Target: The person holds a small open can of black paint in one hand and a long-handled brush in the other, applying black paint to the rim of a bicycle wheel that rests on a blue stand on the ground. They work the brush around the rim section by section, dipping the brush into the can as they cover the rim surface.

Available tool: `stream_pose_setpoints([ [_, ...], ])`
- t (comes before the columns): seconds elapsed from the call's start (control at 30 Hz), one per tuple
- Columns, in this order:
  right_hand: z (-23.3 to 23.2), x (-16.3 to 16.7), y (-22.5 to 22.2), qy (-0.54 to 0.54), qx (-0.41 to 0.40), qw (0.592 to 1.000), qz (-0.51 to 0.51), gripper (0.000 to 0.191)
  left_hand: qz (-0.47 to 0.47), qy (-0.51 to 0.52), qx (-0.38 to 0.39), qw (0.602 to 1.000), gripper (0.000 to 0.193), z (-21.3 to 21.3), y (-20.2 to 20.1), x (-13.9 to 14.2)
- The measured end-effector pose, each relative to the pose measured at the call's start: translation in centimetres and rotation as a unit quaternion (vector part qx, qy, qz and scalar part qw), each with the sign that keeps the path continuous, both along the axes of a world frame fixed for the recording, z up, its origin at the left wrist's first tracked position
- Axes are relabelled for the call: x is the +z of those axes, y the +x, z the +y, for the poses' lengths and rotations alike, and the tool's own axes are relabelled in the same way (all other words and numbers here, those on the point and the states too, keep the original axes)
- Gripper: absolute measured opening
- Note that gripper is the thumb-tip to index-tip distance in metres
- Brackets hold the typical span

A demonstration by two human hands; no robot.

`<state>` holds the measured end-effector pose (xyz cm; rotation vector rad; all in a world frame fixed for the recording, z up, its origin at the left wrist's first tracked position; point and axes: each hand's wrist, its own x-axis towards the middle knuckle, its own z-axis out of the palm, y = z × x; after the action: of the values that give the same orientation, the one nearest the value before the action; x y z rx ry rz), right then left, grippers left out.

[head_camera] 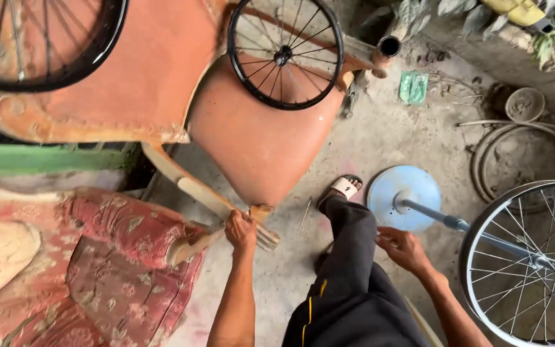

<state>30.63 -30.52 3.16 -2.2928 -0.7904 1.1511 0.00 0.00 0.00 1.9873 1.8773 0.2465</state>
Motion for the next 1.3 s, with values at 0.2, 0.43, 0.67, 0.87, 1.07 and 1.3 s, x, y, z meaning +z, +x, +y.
stream_pose_setpoints([
  [0.2, -3.1, -1.0, 0.5, -0.03, -0.087, 0.995, -0.048, 0.044, 0.023, -0.002, -0.013, 1.0, 0.018, -1.6, 0.7, -0.9],
  [0.43, -5.8, -2.4, -3.3, -0.037, -0.13, 0.991, -0.011, 0.04, 0.028, -0.017, -0.014, 0.999, 0.019, -3.7, 1.1, -1.2],
  [0.67, -8.1, -6.0, -7.0, -0.045, -0.194, 0.98, -0.029, 0.031, 0.005, 0.012, -0.002, 1.0, 0.012, -7.0, 0.5, -3.6],
  [0.87, -7.6, -13.1, -9.1, -0.075, -0.204, 0.976, -0.011, 0.03, -0.083, 0.235, -0.055, 0.967, 0.009, -10.6, 0.0, -7.3],
  [1.07, -4.6, -26.0, -9.9, -0.063, -0.224, 0.972, -0.027, 0.024, -0.056, 0.263, -0.153, 0.951, 0.011, -10.9, -1.2, -10.6],
  [1.3, -0.9, -47.6, -10.5, -0.055, -0.204, 0.974, -0.082, 0.026, -0.119, 0.219, -0.292, 0.923, 0.006, -9.5, -4.9, -19.0],
])
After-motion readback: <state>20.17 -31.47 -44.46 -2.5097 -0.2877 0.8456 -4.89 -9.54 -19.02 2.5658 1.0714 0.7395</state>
